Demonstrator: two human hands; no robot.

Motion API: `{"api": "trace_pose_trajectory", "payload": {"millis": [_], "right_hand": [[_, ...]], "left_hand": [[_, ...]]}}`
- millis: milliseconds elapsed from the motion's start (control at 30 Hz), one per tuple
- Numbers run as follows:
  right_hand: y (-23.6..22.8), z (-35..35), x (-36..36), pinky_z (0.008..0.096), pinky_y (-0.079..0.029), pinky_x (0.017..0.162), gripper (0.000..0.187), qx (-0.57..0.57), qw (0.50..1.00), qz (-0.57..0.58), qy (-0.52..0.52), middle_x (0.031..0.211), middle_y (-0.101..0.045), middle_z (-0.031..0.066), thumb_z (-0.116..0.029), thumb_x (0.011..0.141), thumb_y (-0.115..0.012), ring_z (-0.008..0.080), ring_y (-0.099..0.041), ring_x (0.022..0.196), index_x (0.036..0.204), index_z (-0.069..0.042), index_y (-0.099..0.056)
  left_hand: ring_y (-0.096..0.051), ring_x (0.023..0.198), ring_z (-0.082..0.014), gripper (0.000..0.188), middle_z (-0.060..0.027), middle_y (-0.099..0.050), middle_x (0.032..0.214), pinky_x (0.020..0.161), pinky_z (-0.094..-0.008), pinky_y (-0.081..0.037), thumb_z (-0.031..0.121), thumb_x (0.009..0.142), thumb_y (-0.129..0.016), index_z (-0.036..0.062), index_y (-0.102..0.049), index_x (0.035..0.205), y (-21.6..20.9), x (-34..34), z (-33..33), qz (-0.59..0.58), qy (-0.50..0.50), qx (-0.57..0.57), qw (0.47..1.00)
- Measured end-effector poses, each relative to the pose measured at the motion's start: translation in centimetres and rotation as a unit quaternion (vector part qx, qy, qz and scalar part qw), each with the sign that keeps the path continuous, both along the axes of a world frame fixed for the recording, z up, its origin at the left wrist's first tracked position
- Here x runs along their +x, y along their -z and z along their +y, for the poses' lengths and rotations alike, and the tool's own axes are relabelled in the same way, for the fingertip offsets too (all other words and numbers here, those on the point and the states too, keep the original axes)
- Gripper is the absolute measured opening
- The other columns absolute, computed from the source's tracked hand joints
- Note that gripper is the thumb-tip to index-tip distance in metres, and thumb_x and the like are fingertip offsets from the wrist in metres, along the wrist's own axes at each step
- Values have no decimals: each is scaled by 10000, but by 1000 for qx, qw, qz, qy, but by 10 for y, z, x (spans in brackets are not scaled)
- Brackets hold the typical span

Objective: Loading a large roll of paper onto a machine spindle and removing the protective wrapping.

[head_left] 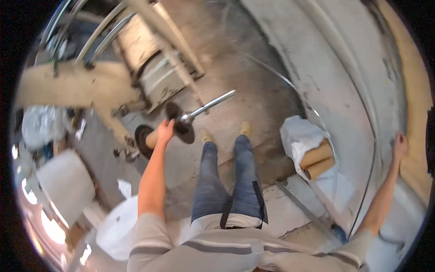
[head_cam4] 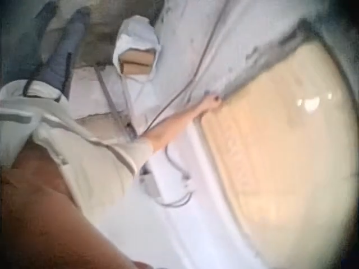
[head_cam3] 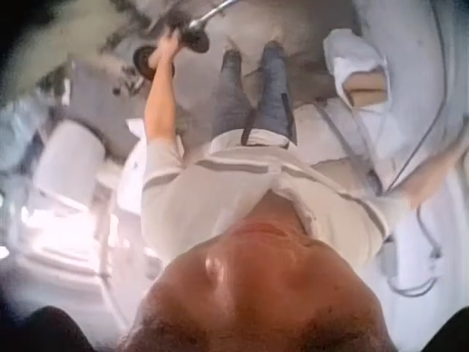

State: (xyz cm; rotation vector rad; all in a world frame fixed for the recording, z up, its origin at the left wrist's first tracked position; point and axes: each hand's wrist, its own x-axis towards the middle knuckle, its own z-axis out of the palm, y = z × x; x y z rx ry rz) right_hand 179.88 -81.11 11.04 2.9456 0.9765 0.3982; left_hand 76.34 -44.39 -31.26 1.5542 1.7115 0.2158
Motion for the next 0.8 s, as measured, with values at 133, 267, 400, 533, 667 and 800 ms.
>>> {"api": "trace_pose_trajectory", "payload": {"millis": [133,267,400,533,667,800], "right_hand": [[39,7,-10,418,-505,821,365,-127,979,-110,-119,1051,-698,201,-295,1008,-512,348,-655,929,1110,23,-659],[40,62,-94,430,-508,809,339,-206,960,-178,-62,1021,-697,210,-249,1016,-480,375,-647,927,1066,32,-664],[3,110,-223,407,-510,755,333,102,970,-121,-183,946,-677,169,-250,1029,-459,321,-642,854,1065,24,-644],[64,173,-413,254,-468,627,258,268,921,265,-98,814,-584,40,-226,1026,-474,111,-544,699,1063,-34,-643],[191,233,-597,226,-374,542,234,40,804,593,-32,728,-503,-55,-312,1024,-528,35,-451,648,1031,-103,-634],[277,268,-709,323,-501,721,298,-24,757,632,-165,861,-693,105,-229,1000,-553,174,-622,785,1129,15,-664]], "left_hand": [[-674,870,-202,502,-151,-723,965,806,-325,-509,387,935,-659,-22,-640,1225,-29,-7,0,23,-158,11,987],[-671,862,-227,661,-167,-680,950,776,-351,-520,347,900,-696,-96,-490,1345,-40,-14,-39,-26,-188,58,980],[-640,920,-467,457,-261,-662,1005,836,-487,-510,197,868,-696,-57,-535,1212,-50,28,-97,5,-59,209,976],[-602,940,-518,411,-320,-636,993,832,-512,-492,225,921,-634,-46,-535,1214,-40,21,-84,-15,-125,103,987],[-625,1034,-444,484,-271,-654,1095,887,-465,-494,246,885,-675,-2,-529,1274,-32,11,-44,-7,-124,50,991],[-569,1194,-399,762,-255,-592,1274,1021,-438,-441,205,784,-756,-7,-399,1423,-43,13,-52,-72,-124,87,986]]}}
